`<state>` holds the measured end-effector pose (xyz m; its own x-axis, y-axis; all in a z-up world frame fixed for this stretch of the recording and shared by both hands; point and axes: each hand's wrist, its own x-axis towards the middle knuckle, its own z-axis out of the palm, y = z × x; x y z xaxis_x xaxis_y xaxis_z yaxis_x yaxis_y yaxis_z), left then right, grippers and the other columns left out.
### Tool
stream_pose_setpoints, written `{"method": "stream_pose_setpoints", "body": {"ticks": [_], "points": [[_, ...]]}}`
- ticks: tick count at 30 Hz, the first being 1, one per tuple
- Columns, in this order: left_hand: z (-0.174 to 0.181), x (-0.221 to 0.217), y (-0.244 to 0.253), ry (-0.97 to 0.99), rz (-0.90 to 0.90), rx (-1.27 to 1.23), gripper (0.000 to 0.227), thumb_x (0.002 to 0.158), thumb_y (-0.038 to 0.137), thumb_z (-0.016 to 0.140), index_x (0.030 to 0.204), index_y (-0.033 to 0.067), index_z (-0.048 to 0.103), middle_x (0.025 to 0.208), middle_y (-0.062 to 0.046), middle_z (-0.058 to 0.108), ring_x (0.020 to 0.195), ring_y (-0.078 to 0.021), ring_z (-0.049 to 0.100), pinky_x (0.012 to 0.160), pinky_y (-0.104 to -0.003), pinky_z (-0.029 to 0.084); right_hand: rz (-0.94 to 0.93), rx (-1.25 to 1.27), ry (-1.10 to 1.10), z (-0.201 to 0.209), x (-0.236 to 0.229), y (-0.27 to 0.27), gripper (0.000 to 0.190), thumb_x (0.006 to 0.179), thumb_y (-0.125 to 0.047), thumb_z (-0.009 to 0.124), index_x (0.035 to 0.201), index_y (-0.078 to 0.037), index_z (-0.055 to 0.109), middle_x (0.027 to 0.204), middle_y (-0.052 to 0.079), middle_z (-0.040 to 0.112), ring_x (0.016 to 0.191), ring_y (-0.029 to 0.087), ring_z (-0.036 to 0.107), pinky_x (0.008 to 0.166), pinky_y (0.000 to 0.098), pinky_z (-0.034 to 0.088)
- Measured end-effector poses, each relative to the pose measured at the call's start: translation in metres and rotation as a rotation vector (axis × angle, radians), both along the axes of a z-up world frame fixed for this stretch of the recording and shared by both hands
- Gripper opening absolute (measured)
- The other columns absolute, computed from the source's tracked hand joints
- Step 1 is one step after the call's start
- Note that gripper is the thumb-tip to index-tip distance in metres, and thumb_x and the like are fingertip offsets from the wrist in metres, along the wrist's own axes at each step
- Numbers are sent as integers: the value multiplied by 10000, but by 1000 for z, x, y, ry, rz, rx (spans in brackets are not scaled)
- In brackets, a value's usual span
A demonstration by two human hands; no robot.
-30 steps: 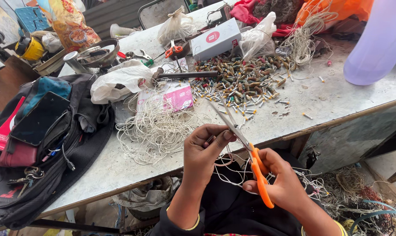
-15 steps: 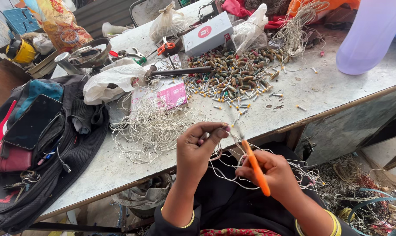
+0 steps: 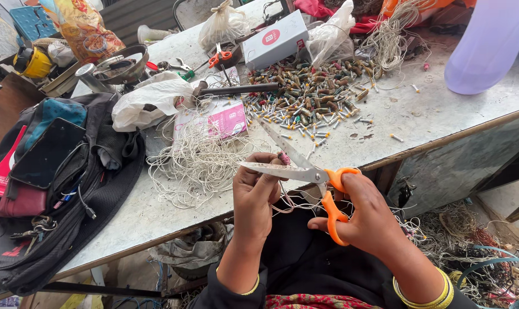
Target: The person sits at a cluttered table and uses orange-handled scissors to cut small plastic beads off white wire strands. They repeatedly pick up tangled wires, cut the beads, and drop the cut pieces onto the table.
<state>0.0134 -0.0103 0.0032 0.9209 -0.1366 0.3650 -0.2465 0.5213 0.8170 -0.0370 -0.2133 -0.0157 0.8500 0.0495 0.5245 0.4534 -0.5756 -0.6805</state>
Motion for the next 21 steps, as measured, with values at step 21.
{"method": "stream_pose_setpoints", "body": {"ticks": [21], "points": [[35,-15,1,-78,272,604,151,966,157,736,1004,14,768,683,88,564,561,28,358,474,-164,257,739,635,702,-47,6,-14,675,733,-434,904,1175,-13,614,1014,51,590,935,139,550,830,301,485]]}}
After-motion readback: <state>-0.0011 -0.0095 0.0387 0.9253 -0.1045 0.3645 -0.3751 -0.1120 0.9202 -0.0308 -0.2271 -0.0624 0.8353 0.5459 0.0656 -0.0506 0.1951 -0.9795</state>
